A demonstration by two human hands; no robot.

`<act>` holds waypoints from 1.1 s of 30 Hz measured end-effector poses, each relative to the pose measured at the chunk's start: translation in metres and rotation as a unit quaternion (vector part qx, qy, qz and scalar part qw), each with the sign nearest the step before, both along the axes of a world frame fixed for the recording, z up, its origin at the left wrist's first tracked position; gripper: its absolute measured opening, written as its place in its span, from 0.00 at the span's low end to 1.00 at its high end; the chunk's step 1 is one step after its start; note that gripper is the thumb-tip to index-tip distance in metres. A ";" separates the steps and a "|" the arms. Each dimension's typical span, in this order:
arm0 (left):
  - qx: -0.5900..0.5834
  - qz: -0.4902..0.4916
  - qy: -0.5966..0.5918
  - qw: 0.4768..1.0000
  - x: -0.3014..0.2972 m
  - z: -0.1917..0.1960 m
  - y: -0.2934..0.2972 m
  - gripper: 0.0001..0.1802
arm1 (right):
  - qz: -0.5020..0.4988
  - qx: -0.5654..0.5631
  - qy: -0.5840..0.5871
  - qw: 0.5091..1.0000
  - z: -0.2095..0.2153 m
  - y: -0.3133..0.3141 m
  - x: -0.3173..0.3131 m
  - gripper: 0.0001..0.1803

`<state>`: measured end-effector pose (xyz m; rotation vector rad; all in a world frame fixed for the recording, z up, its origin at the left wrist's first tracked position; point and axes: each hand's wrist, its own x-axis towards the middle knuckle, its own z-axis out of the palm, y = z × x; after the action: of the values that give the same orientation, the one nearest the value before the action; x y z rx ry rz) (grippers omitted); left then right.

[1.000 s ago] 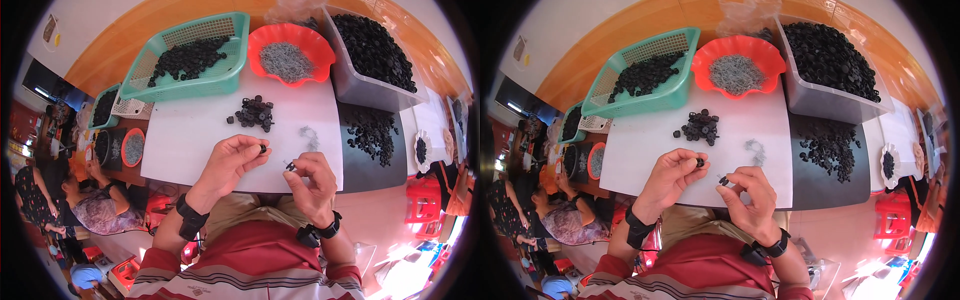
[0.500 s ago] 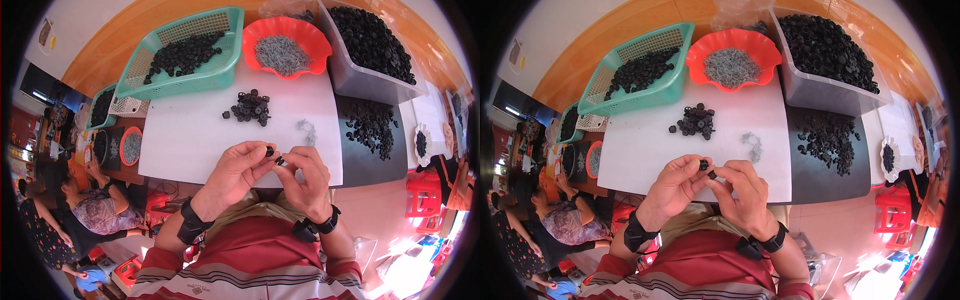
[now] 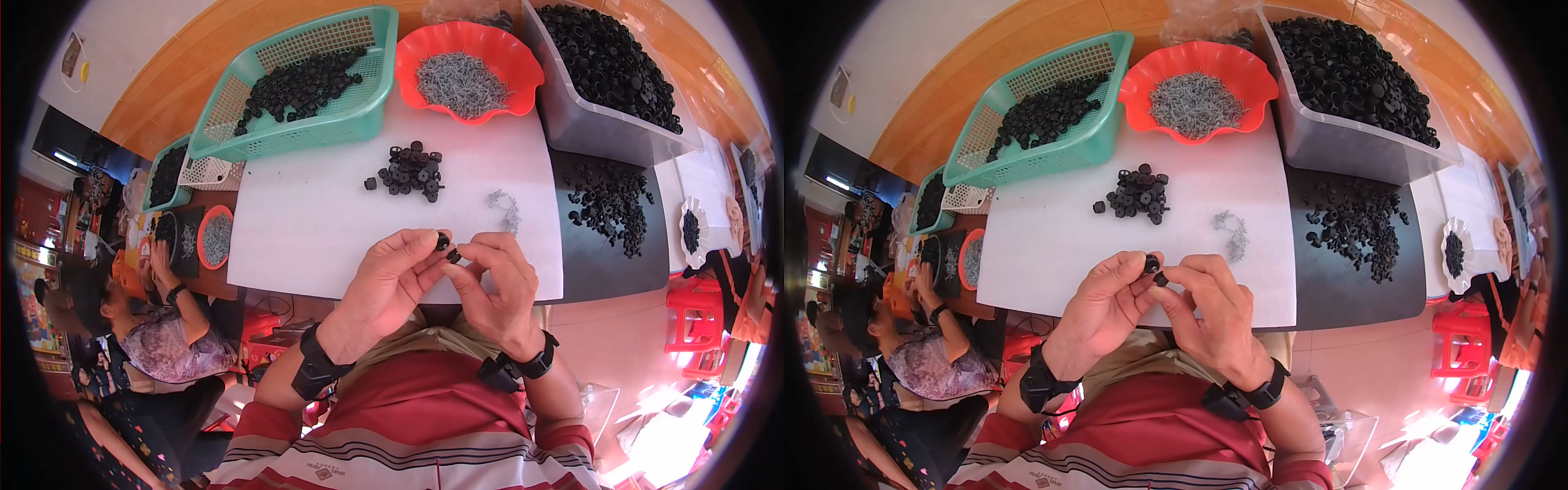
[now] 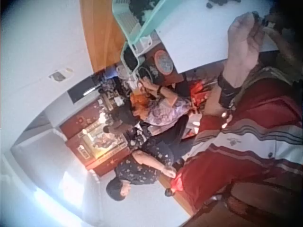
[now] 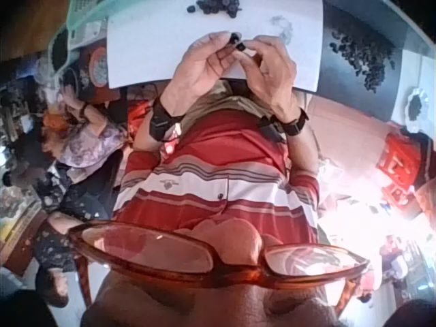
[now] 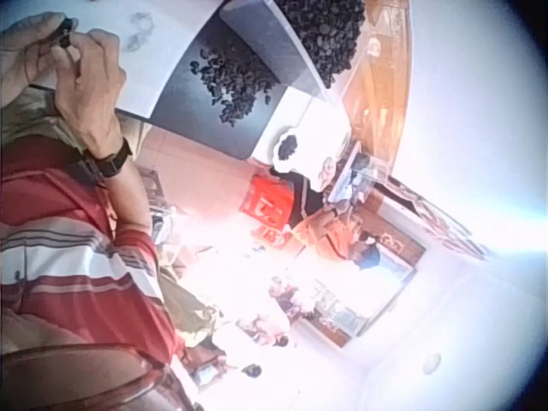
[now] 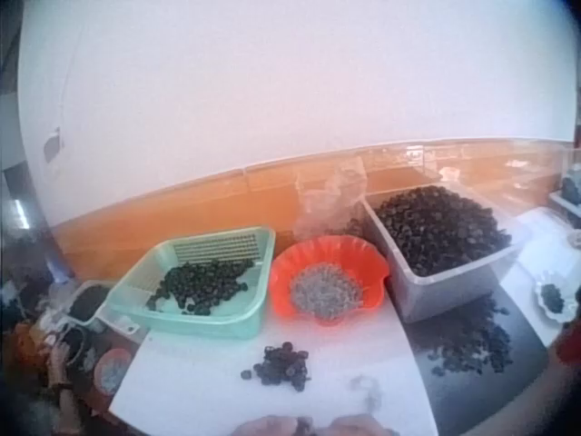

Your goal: Assembling small black plastic components by hand in a shoe manufacturing environment.

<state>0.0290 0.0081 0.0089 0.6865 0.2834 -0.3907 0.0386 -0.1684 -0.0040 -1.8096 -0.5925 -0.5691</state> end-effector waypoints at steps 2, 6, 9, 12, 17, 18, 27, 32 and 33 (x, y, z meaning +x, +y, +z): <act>-0.008 -0.003 -0.005 1.000 0.000 -0.003 0.001 0.08 | 0.002 0.002 0.005 1.000 0.000 0.001 0.000 0.16; -0.012 -0.006 -0.014 1.000 -0.001 -0.003 0.001 0.10 | 0.001 -0.008 0.013 1.000 0.000 0.001 0.000 0.16; -0.017 -0.011 -0.025 0.999 0.000 -0.005 0.000 0.09 | 0.000 -0.013 0.018 1.000 0.001 0.001 0.000 0.16; -0.019 -0.012 -0.025 0.999 -0.001 -0.005 -0.001 0.08 | -0.001 -0.014 0.024 1.000 0.002 0.001 0.000 0.16; -0.001 -0.011 -0.029 1.000 -0.002 -0.003 -0.003 0.07 | 0.001 -0.010 0.018 1.000 0.000 0.001 -0.001 0.15; 0.009 -0.011 -0.030 0.999 -0.003 -0.003 -0.004 0.06 | 0.001 -0.010 0.017 1.000 0.001 0.001 -0.001 0.15; -0.001 -0.007 -0.058 0.998 -0.005 -0.004 -0.005 0.08 | -0.022 -0.003 -0.008 1.000 -0.001 0.000 -0.002 0.16; -0.005 -0.005 -0.069 0.998 -0.005 -0.004 -0.008 0.08 | -0.029 0.021 -0.025 0.999 -0.001 0.000 -0.002 0.16; -0.004 -0.003 -0.068 0.998 -0.005 -0.004 -0.009 0.08 | -0.029 0.021 -0.025 0.999 -0.001 0.000 -0.002 0.16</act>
<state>0.0245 -0.0005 0.0052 0.7026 0.1506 -0.3490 0.0369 -0.1680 -0.0052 -1.7826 -0.5601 -0.6627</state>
